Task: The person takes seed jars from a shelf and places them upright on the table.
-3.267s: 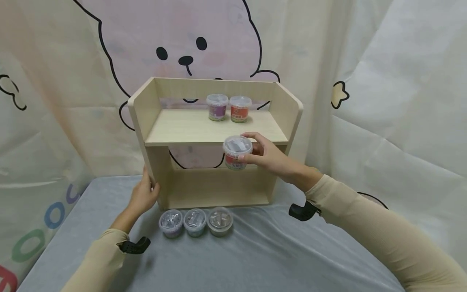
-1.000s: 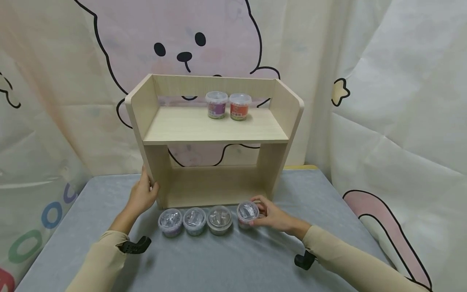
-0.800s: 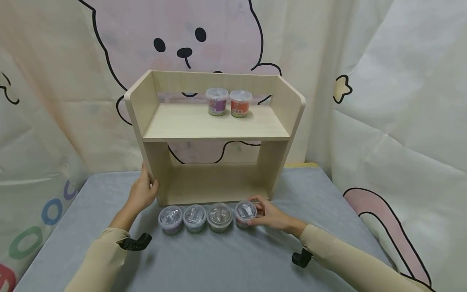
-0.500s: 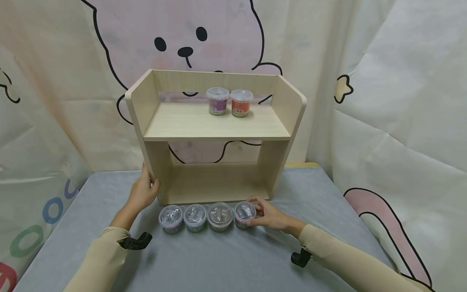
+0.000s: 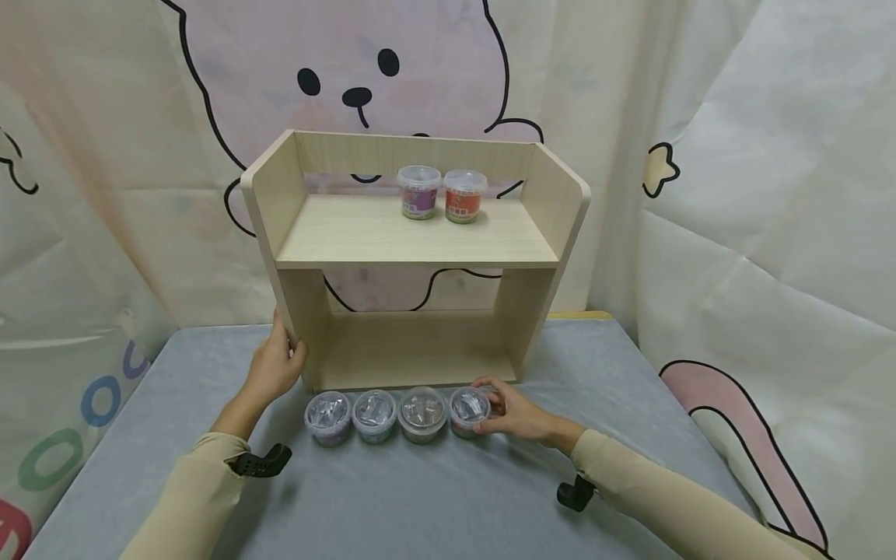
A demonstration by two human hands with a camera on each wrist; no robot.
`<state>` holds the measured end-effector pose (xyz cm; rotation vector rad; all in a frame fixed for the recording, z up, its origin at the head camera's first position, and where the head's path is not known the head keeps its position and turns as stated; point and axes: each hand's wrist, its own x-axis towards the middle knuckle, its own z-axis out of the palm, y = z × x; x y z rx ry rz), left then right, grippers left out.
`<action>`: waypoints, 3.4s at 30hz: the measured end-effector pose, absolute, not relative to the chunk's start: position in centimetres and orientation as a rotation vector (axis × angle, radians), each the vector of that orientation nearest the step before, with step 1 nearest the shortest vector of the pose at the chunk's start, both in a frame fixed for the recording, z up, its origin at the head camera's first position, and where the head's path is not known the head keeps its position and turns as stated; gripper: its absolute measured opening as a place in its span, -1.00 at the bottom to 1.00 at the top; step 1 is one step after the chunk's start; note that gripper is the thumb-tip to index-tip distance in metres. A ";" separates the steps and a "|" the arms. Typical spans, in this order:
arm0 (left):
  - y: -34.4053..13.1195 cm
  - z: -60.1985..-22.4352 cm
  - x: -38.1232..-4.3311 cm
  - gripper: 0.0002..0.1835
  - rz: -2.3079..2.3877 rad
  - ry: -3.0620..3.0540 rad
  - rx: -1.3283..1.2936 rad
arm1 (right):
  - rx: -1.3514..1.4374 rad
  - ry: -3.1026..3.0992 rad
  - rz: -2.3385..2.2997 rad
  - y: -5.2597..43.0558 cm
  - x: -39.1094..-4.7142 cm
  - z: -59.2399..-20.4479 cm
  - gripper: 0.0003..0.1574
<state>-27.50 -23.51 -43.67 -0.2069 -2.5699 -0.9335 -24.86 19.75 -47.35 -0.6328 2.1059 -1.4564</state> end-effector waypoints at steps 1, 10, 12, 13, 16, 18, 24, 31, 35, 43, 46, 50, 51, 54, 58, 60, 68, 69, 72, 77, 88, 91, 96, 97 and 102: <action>-23.5 -43.6 -27.5 -0.26 -0.935 -2.569 -0.208 | -0.631 2.106 -1.456 19.8 -24.9 -47.3 -0.14; -23.6 -43.0 -27.8 -0.26 -0.937 -2.579 -0.200 | -0.653 2.156 -1.380 19.7 -25.3 -46.4 -0.11; -23.6 -42.9 -27.8 -0.26 -0.935 -2.579 -0.201 | -0.647 2.185 -1.354 19.7 -25.4 -46.0 -0.10; -23.6 -42.8 -27.9 -0.25 -0.935 -2.578 -0.202 | -0.651 2.199 -1.343 19.7 -25.4 -45.9 -0.10; -23.6 -42.7 -28.0 -0.26 -0.934 -2.573 -0.208 | -0.650 2.245 -1.329 19.7 -25.7 -45.1 -0.12; -23.6 -42.7 -28.1 -0.26 -0.933 -2.570 -0.209 | -0.657 2.262 -1.337 19.7 -25.8 -44.3 -0.16; -23.6 -42.6 -27.9 -0.24 -0.941 -2.586 -0.207 | -0.734 2.340 -1.352 19.6 -26.0 -41.5 -0.24; -23.6 -43.1 -27.5 -0.23 -0.948 -2.575 -0.226 | -0.832 2.397 -1.312 19.5 -26.0 -38.0 -0.29; -23.5 -43.4 -27.5 -0.21 -0.937 -2.572 -0.230 | -0.906 2.395 -1.316 18.9 -25.5 -34.6 -0.33; -23.6 -43.6 -27.3 -0.21 -0.937 -2.568 -0.235 | -0.961 2.341 -1.497 16.1 -25.7 -26.7 -0.33; -23.6 -43.7 -27.3 -0.22 -0.933 -2.560 -0.232 | -0.926 2.315 -1.579 14.8 -26.5 -24.6 -0.29; -23.6 -43.9 -27.1 -0.22 -0.925 -2.550 -0.237 | -0.861 2.306 -1.658 12.6 -28.4 -23.2 -0.23; -23.6 -44.0 -27.1 -0.22 -0.920 -2.550 -0.239 | -0.837 2.303 -1.671 12.1 -28.8 -22.9 -0.21; -23.6 -44.1 -27.0 -0.20 -0.921 -2.554 -0.234 | -0.758 2.330 -1.699 10.5 -30.1 -22.3 -0.14; -23.6 -44.1 -27.1 -0.19 -0.921 -2.544 -0.236 | -0.647 2.384 -1.722 8.7 -31.8 -21.6 -0.03; -23.6 -43.9 -27.2 -0.20 -0.917 -2.541 -0.236 | -0.587 2.378 -1.746 8.1 -32.5 -21.4 0.02; -23.8 -44.0 -27.3 -0.23 -0.915 -2.564 -0.216 | -0.436 2.357 -1.787 5.9 -35.5 -21.2 0.20; -23.8 -44.0 -27.3 -0.23 -0.916 -2.564 -0.215 | -0.425 2.374 -1.771 5.8 -35.8 -21.2 0.21; -23.7 -44.0 -27.3 -0.24 -0.913 -2.562 -0.218 | -0.383 2.437 -1.683 5.7 -36.6 -20.9 0.24; -23.4 -43.9 -27.4 -0.22 -0.905 -2.561 -0.220 | -0.336 2.453 -1.630 5.6 -37.6 -20.3 0.22; -22.5 -43.7 -27.2 -0.23 -0.961 -2.552 -0.238 | -0.291 2.539 -1.557 6.2 -38.4 -20.0 -0.01; -22.5 -43.7 -27.2 -0.23 -0.964 -2.550 -0.243 | -0.319 2.545 -1.542 6.2 -38.2 -20.0 -0.06; -22.8 -43.6 -27.1 -0.25 -0.951 -2.545 -0.247 | -0.382 2.420 -1.655 6.3 -37.6 -20.1 -0.07; -22.8 -43.6 -27.1 -0.26 -0.951 -2.543 -0.245 | -0.394 2.381 -1.687 6.3 -37.4 -20.2 -0.07; -22.9 -43.7 -26.9 -0.26 -0.953 -2.550 -0.225 | -0.442 2.272 -1.773 6.4 -36.5 -20.4 -0.10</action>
